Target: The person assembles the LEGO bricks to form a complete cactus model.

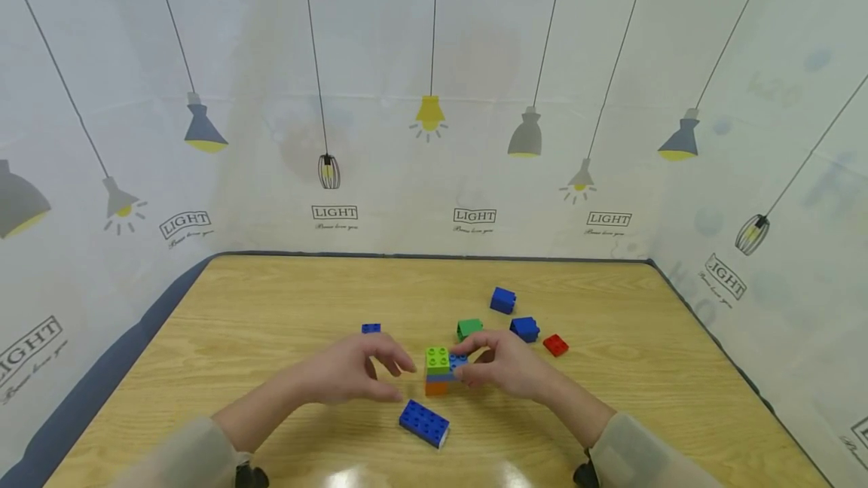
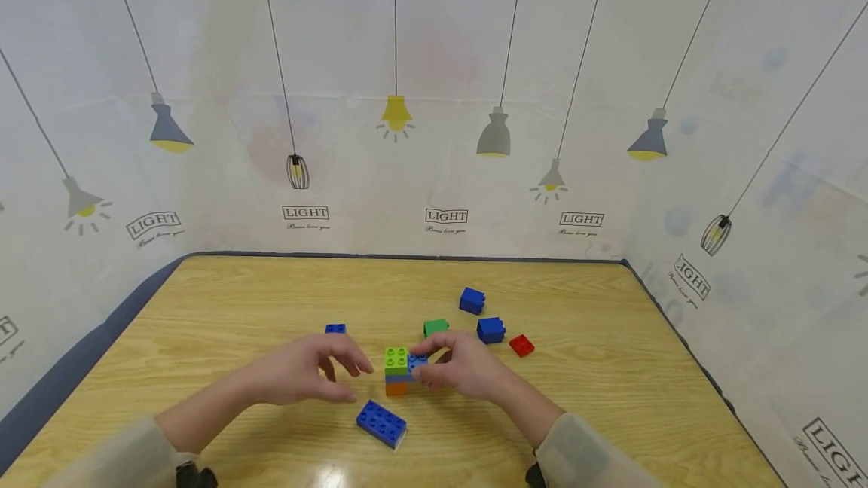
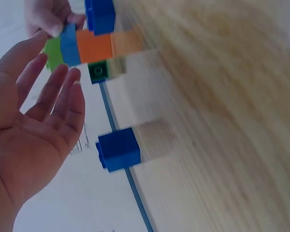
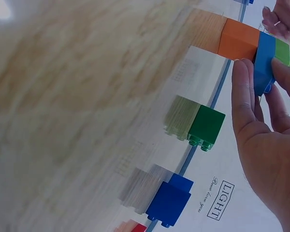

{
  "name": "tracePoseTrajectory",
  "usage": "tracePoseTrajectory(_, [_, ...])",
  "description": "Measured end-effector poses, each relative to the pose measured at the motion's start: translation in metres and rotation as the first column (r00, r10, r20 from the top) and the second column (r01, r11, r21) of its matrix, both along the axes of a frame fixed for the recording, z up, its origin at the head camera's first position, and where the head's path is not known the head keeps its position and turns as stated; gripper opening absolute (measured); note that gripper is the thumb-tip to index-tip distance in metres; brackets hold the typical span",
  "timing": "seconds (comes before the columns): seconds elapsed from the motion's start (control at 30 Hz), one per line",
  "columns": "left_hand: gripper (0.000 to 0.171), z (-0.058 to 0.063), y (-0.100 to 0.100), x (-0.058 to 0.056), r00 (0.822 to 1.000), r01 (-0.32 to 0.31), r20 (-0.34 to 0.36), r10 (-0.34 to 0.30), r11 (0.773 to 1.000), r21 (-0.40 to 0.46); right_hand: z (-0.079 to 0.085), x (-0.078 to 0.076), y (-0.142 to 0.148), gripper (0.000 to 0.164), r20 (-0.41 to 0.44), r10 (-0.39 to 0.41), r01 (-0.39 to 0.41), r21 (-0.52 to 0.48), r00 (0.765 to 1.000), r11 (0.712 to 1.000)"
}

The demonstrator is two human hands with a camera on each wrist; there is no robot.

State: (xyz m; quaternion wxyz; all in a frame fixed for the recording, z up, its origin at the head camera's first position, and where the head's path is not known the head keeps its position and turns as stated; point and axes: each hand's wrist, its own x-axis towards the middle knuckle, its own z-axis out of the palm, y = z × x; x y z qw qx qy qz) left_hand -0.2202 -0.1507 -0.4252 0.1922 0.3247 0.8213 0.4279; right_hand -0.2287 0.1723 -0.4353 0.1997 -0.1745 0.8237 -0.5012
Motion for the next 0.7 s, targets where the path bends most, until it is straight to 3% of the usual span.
tracePoseTrajectory(0.13, [0.029, -0.002, 0.011, 0.009, 0.991, 0.135, -0.005, -0.135, 0.99, -0.03, 0.001, 0.0, 0.0, 0.031, 0.004, -0.001, 0.001, 0.0, 1.0, 1.0])
tracePoseTrajectory(0.23, [0.03, -0.004, 0.017, 0.012, 0.983, 0.179, -0.03, -0.18, 0.982, -0.054, 0.001, 0.0, 0.0, 0.031, 0.008, 0.002, -0.002, -0.001, 1.0, 1.0])
tracePoseTrajectory(0.7, [0.036, -0.016, 0.027, 0.013, 0.983, 0.157, -0.061, -0.172, 0.967, -0.2, -0.002, -0.003, 0.002, 0.03, 0.015, 0.009, -0.009, 0.006, 1.0, 1.0])
